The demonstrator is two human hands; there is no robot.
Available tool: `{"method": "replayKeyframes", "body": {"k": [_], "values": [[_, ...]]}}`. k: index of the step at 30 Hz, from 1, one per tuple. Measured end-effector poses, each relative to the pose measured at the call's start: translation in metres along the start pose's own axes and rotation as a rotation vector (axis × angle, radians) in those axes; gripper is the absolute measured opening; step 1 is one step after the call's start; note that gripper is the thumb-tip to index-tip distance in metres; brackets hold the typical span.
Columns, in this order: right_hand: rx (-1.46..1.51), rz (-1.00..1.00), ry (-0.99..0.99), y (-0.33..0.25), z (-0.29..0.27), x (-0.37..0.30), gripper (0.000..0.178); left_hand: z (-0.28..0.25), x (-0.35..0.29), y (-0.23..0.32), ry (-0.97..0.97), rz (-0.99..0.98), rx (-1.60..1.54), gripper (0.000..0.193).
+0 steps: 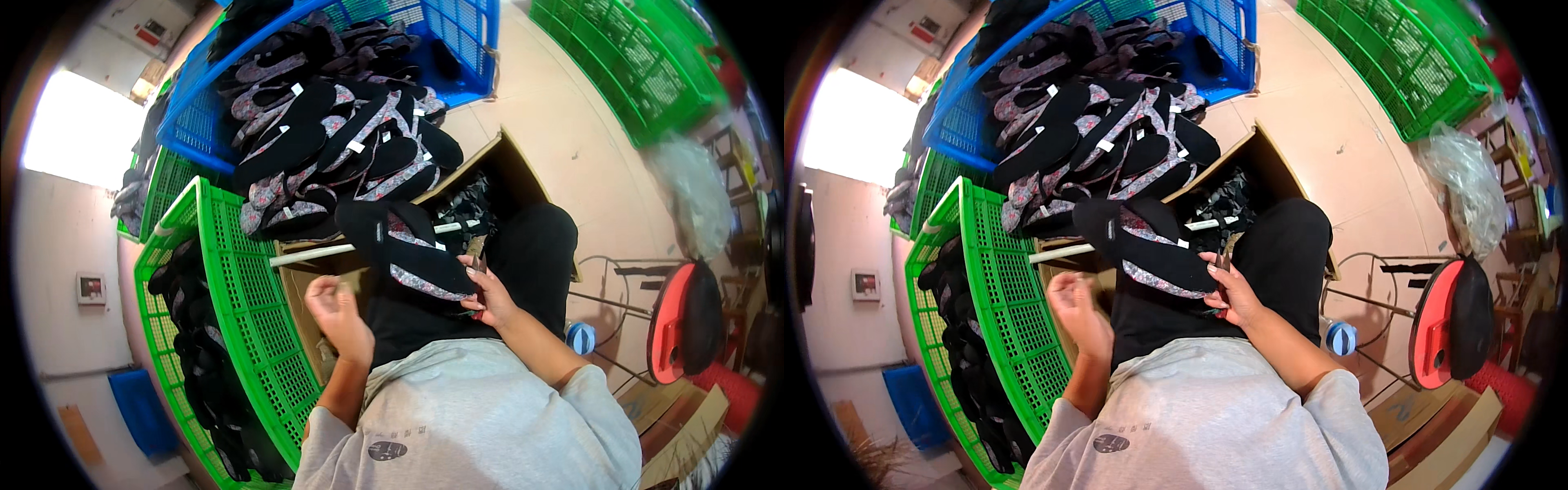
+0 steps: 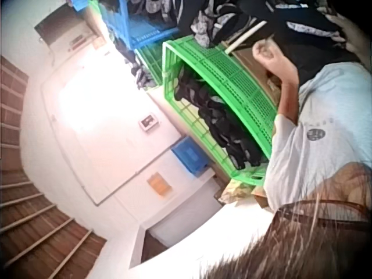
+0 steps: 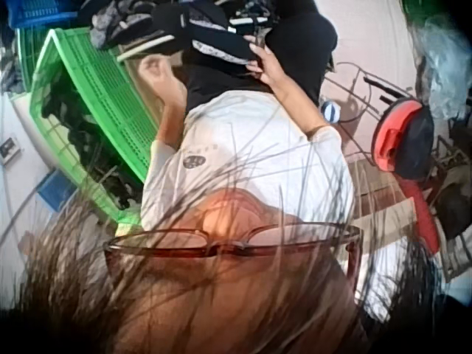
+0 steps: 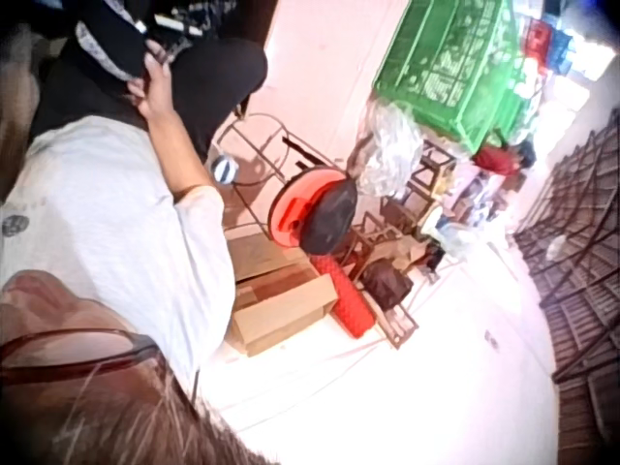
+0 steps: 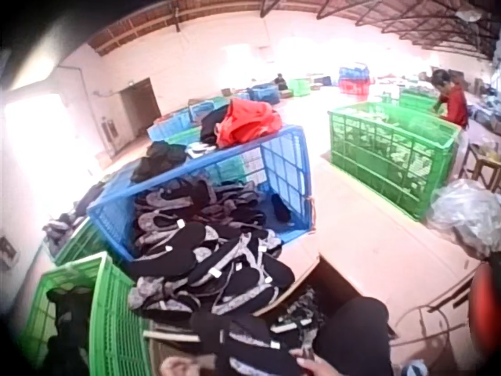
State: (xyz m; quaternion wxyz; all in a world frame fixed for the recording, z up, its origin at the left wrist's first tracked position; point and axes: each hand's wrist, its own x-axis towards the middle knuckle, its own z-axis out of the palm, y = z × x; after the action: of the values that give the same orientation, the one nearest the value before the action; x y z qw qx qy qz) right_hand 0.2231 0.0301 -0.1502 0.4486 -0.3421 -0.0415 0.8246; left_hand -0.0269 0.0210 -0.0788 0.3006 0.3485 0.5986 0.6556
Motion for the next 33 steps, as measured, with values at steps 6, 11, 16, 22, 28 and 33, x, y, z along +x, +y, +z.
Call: {"method": "replayKeyframes", "body": {"k": [6,11,16,22,28,33], "values": [[-0.002,0.107,-0.162,0.0,0.0,0.001,0.038,0.042,-0.033,-0.015,-0.402,-0.216,-0.187,0.039],[0.02,0.216,-0.127,-0.003,-0.009,-0.006,0.031,0.068,-0.025,-0.007,-0.548,0.133,0.262,0.02],[0.047,0.175,-0.019,-0.006,-0.009,-0.006,0.028,0.095,-0.008,-0.002,-0.544,0.472,0.289,0.019],[-0.109,0.134,0.046,-0.015,-0.003,-0.007,0.021,0.104,-0.003,0.004,-0.657,0.488,0.301,0.019],[-0.469,-0.485,0.441,-0.057,0.018,-0.039,0.033,0.139,-0.023,-0.019,-0.502,0.223,0.163,0.015],[-0.673,-0.724,0.225,-0.071,0.011,-0.053,0.033,0.163,-0.045,-0.042,-0.471,-0.136,0.095,0.014]]}}
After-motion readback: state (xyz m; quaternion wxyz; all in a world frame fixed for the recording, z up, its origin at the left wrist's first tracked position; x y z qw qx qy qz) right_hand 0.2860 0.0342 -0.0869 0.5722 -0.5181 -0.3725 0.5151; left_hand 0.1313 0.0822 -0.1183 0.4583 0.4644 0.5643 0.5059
